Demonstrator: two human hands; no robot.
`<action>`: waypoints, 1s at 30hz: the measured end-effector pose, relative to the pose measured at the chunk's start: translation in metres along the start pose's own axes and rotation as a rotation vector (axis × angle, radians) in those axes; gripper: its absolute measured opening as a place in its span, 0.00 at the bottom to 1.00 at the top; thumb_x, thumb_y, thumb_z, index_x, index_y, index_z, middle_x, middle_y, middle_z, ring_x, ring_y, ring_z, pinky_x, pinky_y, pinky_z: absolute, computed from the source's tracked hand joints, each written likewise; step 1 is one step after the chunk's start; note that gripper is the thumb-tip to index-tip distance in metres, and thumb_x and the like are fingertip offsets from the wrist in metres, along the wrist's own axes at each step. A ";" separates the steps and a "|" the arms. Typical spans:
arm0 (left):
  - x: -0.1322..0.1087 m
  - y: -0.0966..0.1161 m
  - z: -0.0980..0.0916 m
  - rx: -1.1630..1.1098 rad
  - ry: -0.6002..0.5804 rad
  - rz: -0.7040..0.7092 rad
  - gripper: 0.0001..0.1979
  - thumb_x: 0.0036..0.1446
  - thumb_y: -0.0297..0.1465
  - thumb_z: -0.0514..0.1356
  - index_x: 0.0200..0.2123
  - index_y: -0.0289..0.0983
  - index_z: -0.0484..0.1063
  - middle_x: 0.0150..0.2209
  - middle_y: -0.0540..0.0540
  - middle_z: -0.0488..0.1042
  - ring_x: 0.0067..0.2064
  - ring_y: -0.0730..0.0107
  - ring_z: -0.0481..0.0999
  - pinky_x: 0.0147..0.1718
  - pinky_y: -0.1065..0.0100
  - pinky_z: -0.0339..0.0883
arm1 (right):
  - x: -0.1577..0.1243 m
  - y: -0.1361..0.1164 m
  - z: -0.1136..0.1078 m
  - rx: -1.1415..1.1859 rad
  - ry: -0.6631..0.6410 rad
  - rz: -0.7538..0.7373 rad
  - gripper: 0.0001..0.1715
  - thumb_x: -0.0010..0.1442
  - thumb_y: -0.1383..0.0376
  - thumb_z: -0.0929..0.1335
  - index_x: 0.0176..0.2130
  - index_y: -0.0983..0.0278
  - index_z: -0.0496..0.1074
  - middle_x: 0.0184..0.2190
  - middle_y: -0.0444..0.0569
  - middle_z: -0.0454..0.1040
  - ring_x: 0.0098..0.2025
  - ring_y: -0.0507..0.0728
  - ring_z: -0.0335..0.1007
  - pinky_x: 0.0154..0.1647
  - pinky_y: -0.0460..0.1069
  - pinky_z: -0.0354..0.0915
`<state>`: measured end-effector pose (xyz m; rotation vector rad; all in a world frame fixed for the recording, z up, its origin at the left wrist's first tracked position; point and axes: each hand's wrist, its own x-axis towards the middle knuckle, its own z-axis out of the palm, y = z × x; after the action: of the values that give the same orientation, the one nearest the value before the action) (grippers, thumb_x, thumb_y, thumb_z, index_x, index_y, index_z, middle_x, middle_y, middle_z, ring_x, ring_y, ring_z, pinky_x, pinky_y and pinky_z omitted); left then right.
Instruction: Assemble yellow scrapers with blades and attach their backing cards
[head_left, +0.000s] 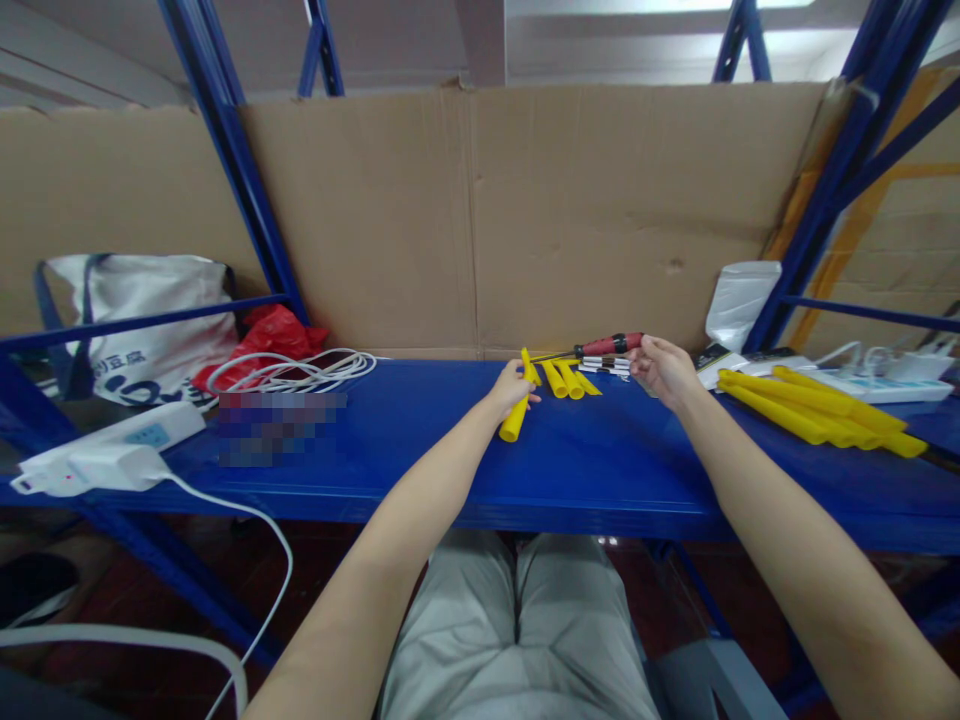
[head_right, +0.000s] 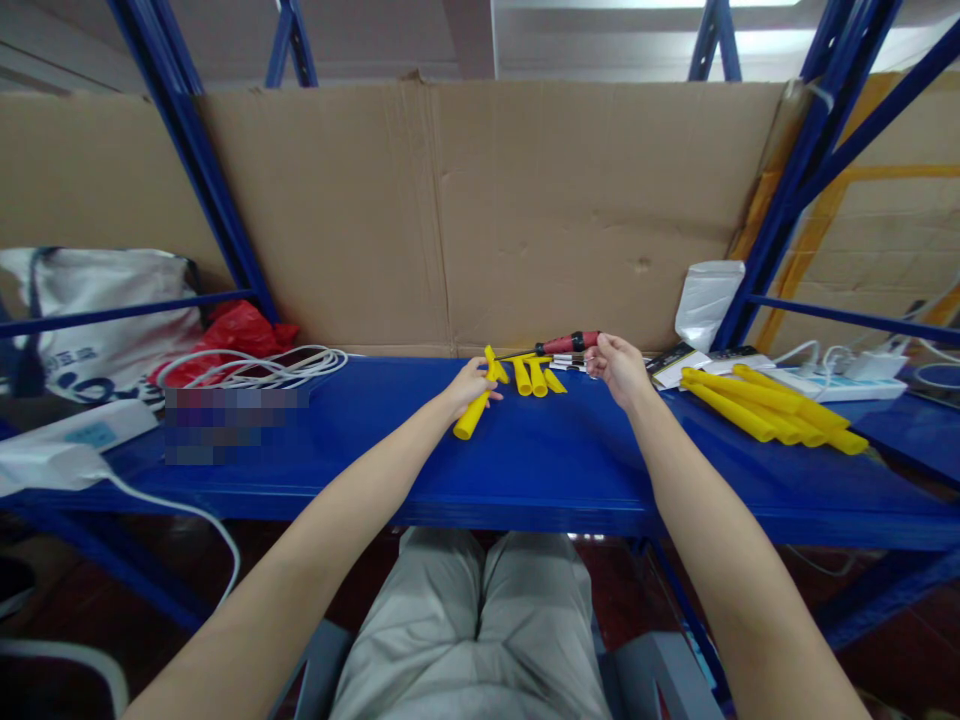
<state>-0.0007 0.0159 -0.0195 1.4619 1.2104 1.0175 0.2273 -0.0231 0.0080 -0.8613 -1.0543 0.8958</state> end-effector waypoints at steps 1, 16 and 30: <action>0.000 0.000 0.000 0.002 0.000 0.003 0.26 0.52 0.16 0.53 0.53 0.39 0.56 0.44 0.43 0.72 0.22 0.80 0.73 0.15 0.80 0.59 | 0.000 0.000 0.000 -0.004 0.005 -0.010 0.15 0.54 0.59 0.71 0.27 0.63 0.63 0.17 0.41 0.67 0.15 0.46 0.61 0.15 0.41 0.59; 0.001 -0.002 0.001 0.001 -0.003 0.024 0.25 0.53 0.16 0.54 0.53 0.40 0.57 0.43 0.44 0.72 0.23 0.79 0.74 0.16 0.80 0.61 | 0.003 0.005 0.001 0.011 0.119 -0.031 0.19 0.49 0.56 0.73 0.24 0.61 0.60 0.09 0.35 0.55 0.11 0.47 0.53 0.10 0.41 0.52; -0.002 0.002 0.002 0.009 0.007 0.010 0.25 0.52 0.15 0.52 0.52 0.38 0.57 0.42 0.44 0.72 0.22 0.82 0.72 0.15 0.81 0.60 | 0.002 0.000 -0.001 -0.011 -0.013 -0.056 0.19 0.49 0.54 0.73 0.26 0.64 0.65 0.18 0.41 0.68 0.15 0.46 0.62 0.13 0.41 0.57</action>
<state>0.0007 0.0132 -0.0183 1.4741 1.2150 1.0257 0.2291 -0.0219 0.0087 -0.8327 -1.0907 0.8505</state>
